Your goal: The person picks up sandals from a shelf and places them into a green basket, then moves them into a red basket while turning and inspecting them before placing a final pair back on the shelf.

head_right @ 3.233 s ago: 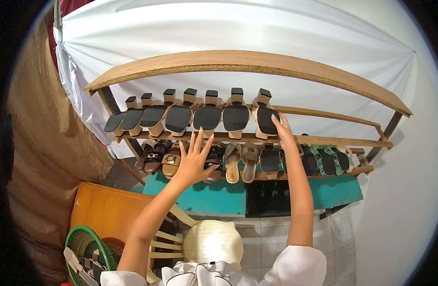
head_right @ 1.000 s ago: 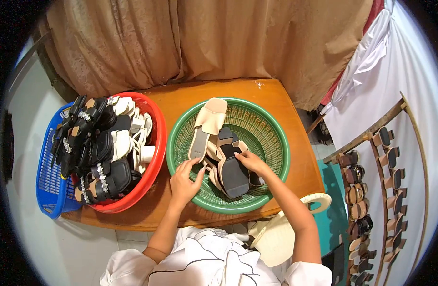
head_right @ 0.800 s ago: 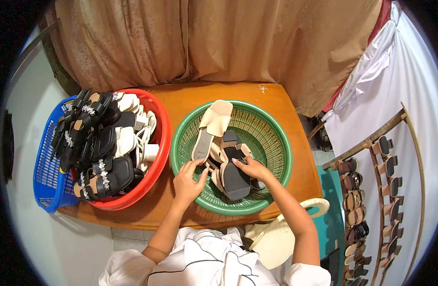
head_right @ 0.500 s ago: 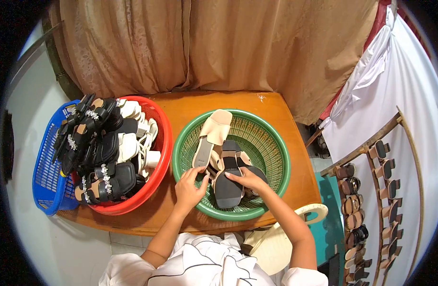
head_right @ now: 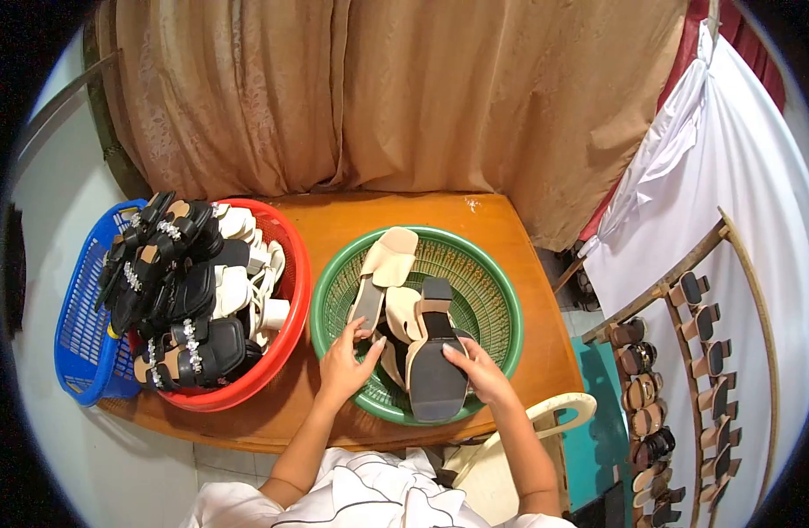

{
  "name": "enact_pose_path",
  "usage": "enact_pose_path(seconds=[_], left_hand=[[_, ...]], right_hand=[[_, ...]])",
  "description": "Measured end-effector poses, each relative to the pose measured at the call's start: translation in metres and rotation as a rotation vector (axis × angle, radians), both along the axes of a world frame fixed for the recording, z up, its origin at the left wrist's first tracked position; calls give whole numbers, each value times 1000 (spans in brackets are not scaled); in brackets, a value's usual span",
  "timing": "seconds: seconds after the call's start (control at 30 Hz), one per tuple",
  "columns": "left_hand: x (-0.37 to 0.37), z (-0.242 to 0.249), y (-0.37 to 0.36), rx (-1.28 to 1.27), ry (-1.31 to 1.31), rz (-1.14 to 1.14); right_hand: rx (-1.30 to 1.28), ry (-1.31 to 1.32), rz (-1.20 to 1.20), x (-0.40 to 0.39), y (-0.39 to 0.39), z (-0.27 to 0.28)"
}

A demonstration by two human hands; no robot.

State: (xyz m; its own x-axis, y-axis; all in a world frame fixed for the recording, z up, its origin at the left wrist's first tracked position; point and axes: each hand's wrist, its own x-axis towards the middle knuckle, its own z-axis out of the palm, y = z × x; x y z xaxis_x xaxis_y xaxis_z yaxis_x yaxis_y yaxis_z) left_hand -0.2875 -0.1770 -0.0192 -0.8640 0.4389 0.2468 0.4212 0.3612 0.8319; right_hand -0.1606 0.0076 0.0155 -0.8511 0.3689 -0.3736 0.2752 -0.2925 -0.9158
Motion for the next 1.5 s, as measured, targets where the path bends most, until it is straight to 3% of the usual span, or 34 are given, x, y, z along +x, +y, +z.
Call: enact_pose_path(seconds=[0.03,0.07,0.13,0.17,0.2,0.3,0.43,0.53,0.67,0.83,0.93,1.23,1.5], left_hand=[[-2,-8,5,70,-48,-56],[-2,-10,11,261,-286,-210],[2,-24,35,471,-639,-244],[9,-27,42,489,-652,-230],[16,-23,47,693,-728,-227],[24,-2,46,782,-899,-59],[25,3,45,875,-1176,-267],[24,2,53,839,-1043,-414],[25,-6,58,863,-945,-409],[32,-21,59,974,-1088,-345],[32,-26,58,1038,-1101,-347],[39,-10,46,1145,-1040,-376],[36,-12,42,1206,-1131,-360]], right_hand=[[53,29,-20,-1,-4,0],[104,56,-42,-1,-9,0],[109,80,-45,-3,-10,-4],[83,84,-49,-2,-10,-5],[57,85,-52,-3,-10,-5],[-1,87,-90,4,-7,8],[-6,80,-95,19,-5,32],[-15,119,-75,25,-13,34],[-32,162,-83,30,-22,26],[-26,199,-64,34,-28,18],[115,205,-85,35,-35,22],[-35,402,-242,44,-45,21],[182,477,-285,51,-65,30]])
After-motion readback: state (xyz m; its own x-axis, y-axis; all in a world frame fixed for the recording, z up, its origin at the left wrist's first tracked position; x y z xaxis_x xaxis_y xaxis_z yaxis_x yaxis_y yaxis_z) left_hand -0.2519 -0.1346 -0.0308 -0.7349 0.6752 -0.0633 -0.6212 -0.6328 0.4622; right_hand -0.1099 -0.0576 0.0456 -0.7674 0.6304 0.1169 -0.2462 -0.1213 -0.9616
